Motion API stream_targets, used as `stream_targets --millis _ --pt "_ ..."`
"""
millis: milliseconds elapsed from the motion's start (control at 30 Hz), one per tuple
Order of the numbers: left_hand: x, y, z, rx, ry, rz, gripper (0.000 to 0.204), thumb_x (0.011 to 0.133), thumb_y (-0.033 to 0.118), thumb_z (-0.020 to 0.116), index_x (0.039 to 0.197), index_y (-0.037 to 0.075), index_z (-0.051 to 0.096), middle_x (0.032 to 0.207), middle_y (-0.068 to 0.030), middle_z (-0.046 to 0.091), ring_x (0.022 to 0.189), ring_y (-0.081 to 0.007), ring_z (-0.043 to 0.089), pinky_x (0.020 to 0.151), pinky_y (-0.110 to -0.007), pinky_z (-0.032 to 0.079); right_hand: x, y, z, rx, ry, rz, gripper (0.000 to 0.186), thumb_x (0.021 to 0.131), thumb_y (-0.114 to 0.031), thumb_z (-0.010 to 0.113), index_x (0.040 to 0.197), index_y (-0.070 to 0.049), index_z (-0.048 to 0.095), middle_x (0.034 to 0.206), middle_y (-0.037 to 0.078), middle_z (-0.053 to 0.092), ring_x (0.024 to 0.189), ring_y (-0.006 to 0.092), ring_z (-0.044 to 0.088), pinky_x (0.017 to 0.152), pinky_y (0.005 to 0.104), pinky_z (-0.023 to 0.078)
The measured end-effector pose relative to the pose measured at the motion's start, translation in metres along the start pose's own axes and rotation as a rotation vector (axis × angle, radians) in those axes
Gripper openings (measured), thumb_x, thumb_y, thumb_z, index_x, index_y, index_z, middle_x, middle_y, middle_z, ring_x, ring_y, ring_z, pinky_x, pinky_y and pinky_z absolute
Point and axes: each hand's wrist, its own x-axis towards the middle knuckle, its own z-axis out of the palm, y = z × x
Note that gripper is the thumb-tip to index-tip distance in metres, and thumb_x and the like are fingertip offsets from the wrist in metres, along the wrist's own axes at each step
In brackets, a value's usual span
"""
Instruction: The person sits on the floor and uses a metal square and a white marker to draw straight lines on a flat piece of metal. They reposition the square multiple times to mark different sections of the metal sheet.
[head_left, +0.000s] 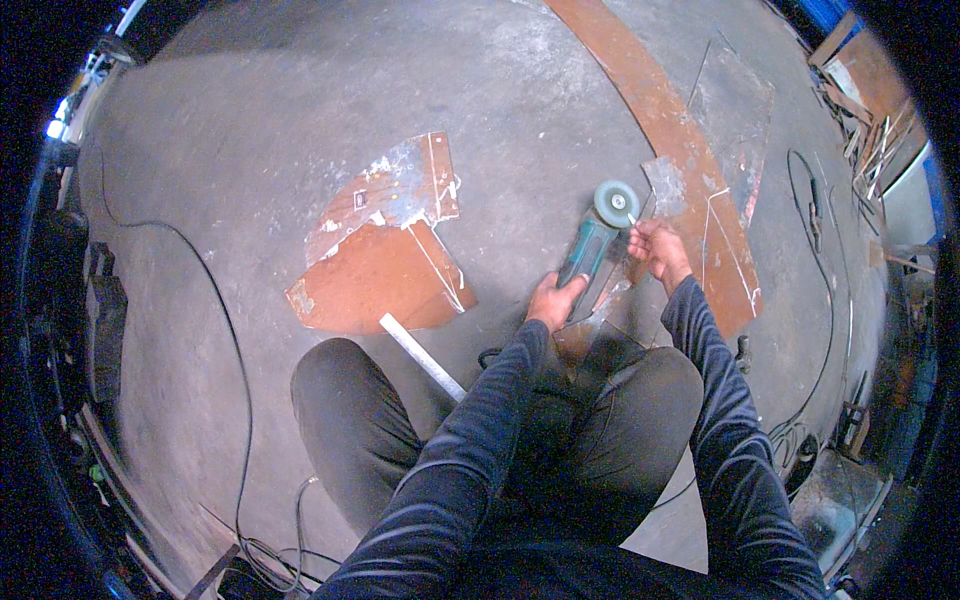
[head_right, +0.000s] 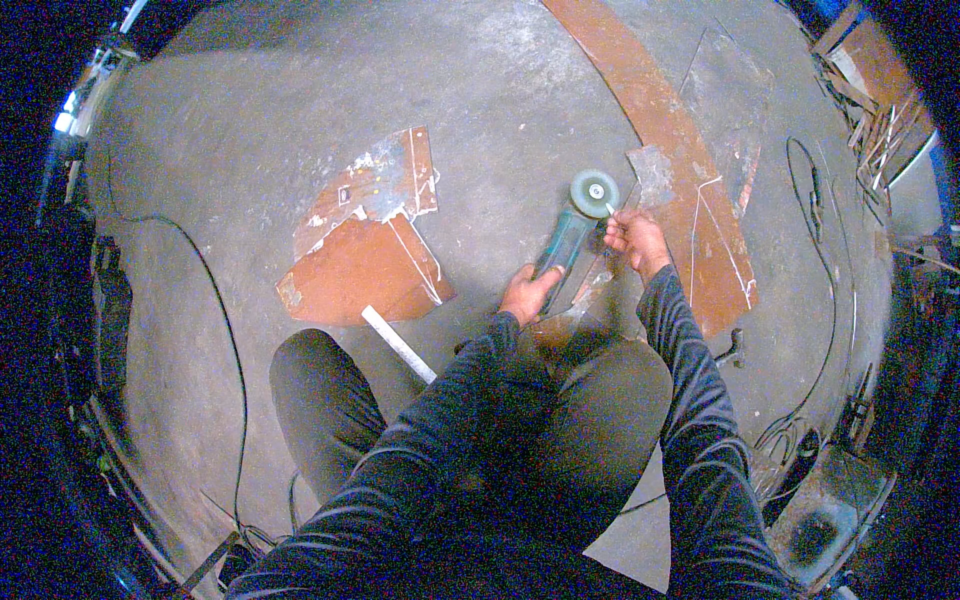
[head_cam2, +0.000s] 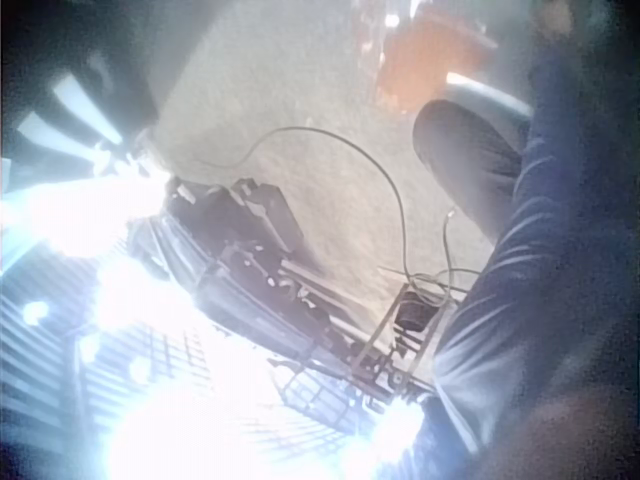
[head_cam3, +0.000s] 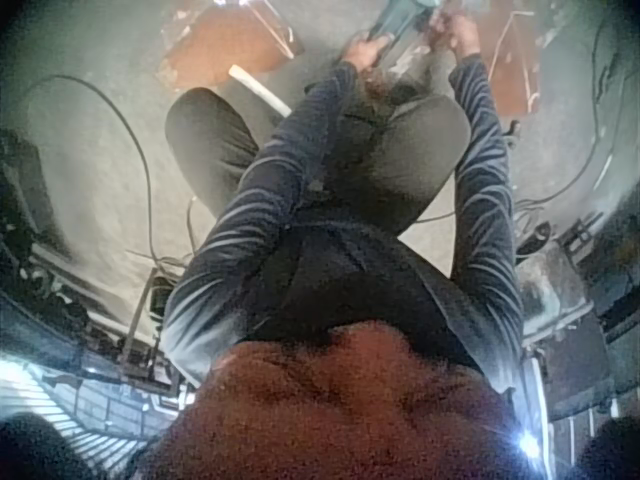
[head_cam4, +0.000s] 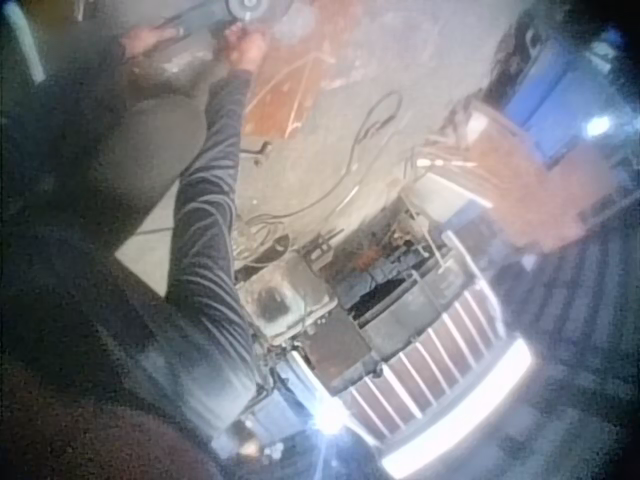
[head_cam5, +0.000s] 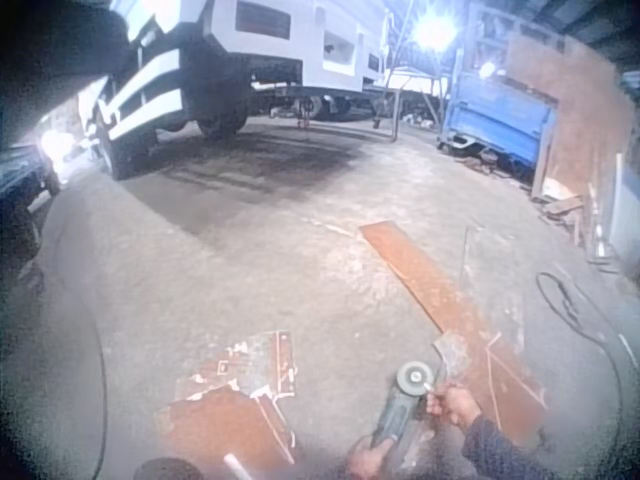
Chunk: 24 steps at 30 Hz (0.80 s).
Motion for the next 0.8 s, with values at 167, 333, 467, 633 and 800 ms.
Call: stream_targets --millis 167,333,467,633,800 --pt "0.014 -0.015 0.001 -0.008 0.026 0.052 0.073 0.081 0.055 0.071 0.121 -0.006 0.062 0.106 -0.0262 0.070 0.094 -0.0354 0.070 0.082 -0.043 0.054 0.016 0.006 -0.005 0.172 0.027 0.137 0.009 0.098 -0.012 0.059 0.097 -0.003 0.060 0.080 0.007 0.065 0.067 0.0183 0.064 0.060 0.0349 0.062" --pt "0.016 -0.016 0.000 -0.013 -0.006 0.066 0.074 0.081 0.054 0.071 0.121 -0.006 0.062 0.112 -0.0274 0.070 0.102 -0.0370 0.068 0.091 -0.043 0.052 0.021 0.009 -0.010 0.243 -0.011 0.164 0.008 0.098 -0.011 0.059 0.094 -0.005 0.061 0.076 0.004 0.063 0.063 0.0137 0.061 0.057 0.0280 0.059" --pt "0.007 -0.004 0.006 -0.032 -0.039 0.017 0.074 0.081 0.054 0.071 0.122 -0.006 0.063 0.112 -0.0267 0.070 0.102 -0.0363 0.068 0.092 -0.043 0.051 0.025 0.011 -0.024 0.245 -0.004 0.179 0.009 0.098 -0.012 0.059 0.094 -0.005 0.060 0.075 0.004 0.063 0.062 0.0134 0.061 0.057 0.0282 0.060" --pt "0.018 -0.020 -0.001 0.027 0.009 0.112 0.095 0.081 0.062 0.068 0.138 -0.011 0.048 0.100 -0.0209 0.067 0.078 -0.0300 0.067 0.058 -0.040 0.053 0.027 0.013 -0.013 0.204 -0.028 0.142 0.008 0.098 -0.009 0.058 0.096 -0.002 0.061 0.078 0.008 0.066 0.063 0.0178 0.065 0.059 0.0327 0.062" --pt "0.012 -0.011 -0.001 0.037 -0.068 0.112 0.093 0.081 0.064 0.067 0.134 -0.010 0.051 0.101 -0.0228 0.067 0.082 -0.0314 0.067 0.060 -0.041 0.054 0.025 0.012 -0.027 0.204 -0.033 -0.002 0.008 0.096 -0.007 0.059 0.102 -0.001 0.059 0.089 0.010 0.065 0.074 0.0208 0.067 0.066 0.0348 0.064"
